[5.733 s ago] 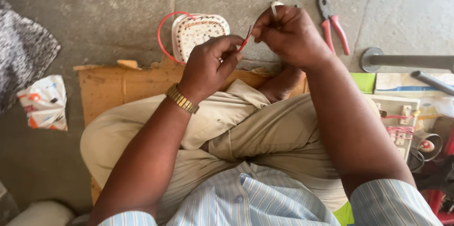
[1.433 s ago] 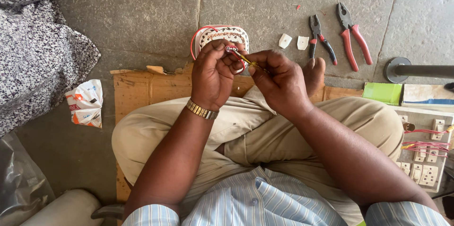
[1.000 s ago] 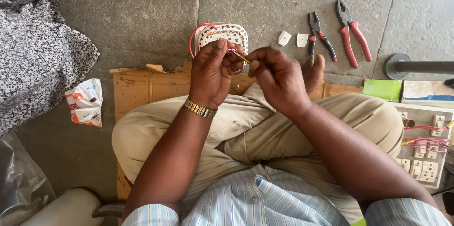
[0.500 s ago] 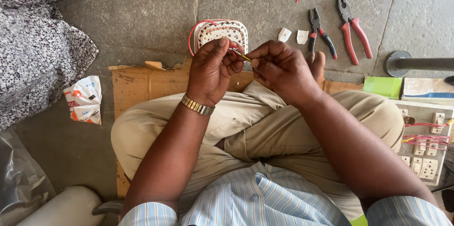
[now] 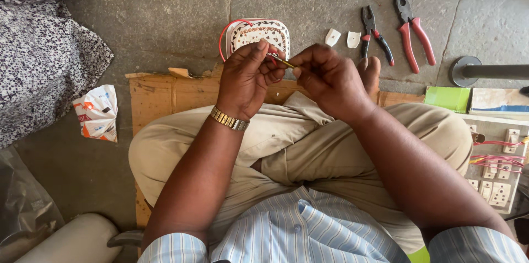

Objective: The person sits cross-legged on the floor and uses a screwdriver to tighten a screw on a small white electrical component connected to a red wire. They manipulate the wire and component repeatedly to secure the connection.

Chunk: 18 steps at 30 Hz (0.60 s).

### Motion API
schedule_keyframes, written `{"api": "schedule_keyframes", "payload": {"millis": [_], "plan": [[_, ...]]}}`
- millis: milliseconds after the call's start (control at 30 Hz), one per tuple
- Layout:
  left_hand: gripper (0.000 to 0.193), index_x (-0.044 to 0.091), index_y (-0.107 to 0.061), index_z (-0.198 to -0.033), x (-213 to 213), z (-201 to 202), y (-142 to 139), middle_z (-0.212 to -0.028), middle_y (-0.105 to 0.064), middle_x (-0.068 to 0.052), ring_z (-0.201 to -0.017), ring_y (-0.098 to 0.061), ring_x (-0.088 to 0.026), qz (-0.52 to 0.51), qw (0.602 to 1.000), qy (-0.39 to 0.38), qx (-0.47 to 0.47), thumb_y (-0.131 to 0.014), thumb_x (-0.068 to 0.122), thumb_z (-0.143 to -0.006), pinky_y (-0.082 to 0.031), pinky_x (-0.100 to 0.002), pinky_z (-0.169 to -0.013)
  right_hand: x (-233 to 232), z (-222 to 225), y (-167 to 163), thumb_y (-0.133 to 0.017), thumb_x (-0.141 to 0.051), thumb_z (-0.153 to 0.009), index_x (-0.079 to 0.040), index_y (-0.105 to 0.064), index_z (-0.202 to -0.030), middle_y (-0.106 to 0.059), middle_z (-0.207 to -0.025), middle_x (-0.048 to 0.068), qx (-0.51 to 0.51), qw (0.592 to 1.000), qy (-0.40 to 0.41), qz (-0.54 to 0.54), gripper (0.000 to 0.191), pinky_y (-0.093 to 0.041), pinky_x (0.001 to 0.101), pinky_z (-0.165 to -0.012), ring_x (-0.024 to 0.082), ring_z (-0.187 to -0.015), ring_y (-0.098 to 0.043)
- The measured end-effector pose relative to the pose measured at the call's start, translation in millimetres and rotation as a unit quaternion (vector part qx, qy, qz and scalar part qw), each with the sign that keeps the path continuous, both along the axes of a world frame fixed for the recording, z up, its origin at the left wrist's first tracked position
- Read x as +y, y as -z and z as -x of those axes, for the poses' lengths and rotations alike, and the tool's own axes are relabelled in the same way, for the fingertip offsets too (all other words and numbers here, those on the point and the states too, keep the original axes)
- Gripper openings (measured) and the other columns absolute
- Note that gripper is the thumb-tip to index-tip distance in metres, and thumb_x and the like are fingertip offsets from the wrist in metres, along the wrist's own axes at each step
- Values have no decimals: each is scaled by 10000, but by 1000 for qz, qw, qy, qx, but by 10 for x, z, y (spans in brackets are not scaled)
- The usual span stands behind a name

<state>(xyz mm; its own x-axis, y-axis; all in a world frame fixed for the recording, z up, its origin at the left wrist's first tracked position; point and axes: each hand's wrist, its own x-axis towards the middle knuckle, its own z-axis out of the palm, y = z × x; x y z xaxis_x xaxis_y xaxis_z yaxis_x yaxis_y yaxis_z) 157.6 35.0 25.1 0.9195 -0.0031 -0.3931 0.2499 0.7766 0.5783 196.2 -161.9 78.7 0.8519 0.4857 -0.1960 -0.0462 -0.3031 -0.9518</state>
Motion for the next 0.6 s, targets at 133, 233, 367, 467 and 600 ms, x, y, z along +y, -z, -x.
{"api": "schedule_keyframes", "payload": {"millis": [133,233,367,467,600], "plan": [[251,30,-693,-1006,10,-4,1,-938,-738,-111,-799,-715,-174,15,1000,5,-20,-654,274,-1051,-613,-327,-727,0,-4,-72,-711,-51,-976,-17,-672,-1113,-674,-988,121,-355,932,-58,46,146,-520,312,-760,139,-865,-682],[257,30,-688,-1005,3,-3,-15,-936,-733,-108,-797,-712,-173,20,1000,2,-22,-656,279,-1058,-612,-327,-727,38,4,-106,-701,-50,-991,-20,-659,-1109,-671,-970,115,-330,943,-50,7,129,-528,308,-771,161,-894,-648],[261,29,-685,-1019,-22,1,-53,-977,-739,-111,-804,-706,-154,1,1000,1,-18,-652,286,-1049,-621,-313,-757,62,25,-107,-668,-57,-974,-11,-633,-1160,-672,-851,82,-105,994,-21,36,195,-505,284,-616,147,-680,-639],[268,33,-685,-1031,-67,3,-77,-985,-736,-109,-797,-701,-145,-7,1000,-2,-21,-650,298,-1046,-622,-303,-759,45,25,-84,-615,-43,-979,-9,-582,-1223,-658,-802,67,-75,996,-23,45,249,-490,279,-626,135,-680,-629],[262,36,-685,-1026,-85,-13,-82,-973,-739,-111,-804,-704,-146,-14,1000,-15,-7,-649,296,-1035,-621,-301,-748,11,23,-55,-650,-32,-983,4,-602,-1191,-679,-884,74,-158,985,-39,61,216,-523,273,-666,128,-734,-672]]}}
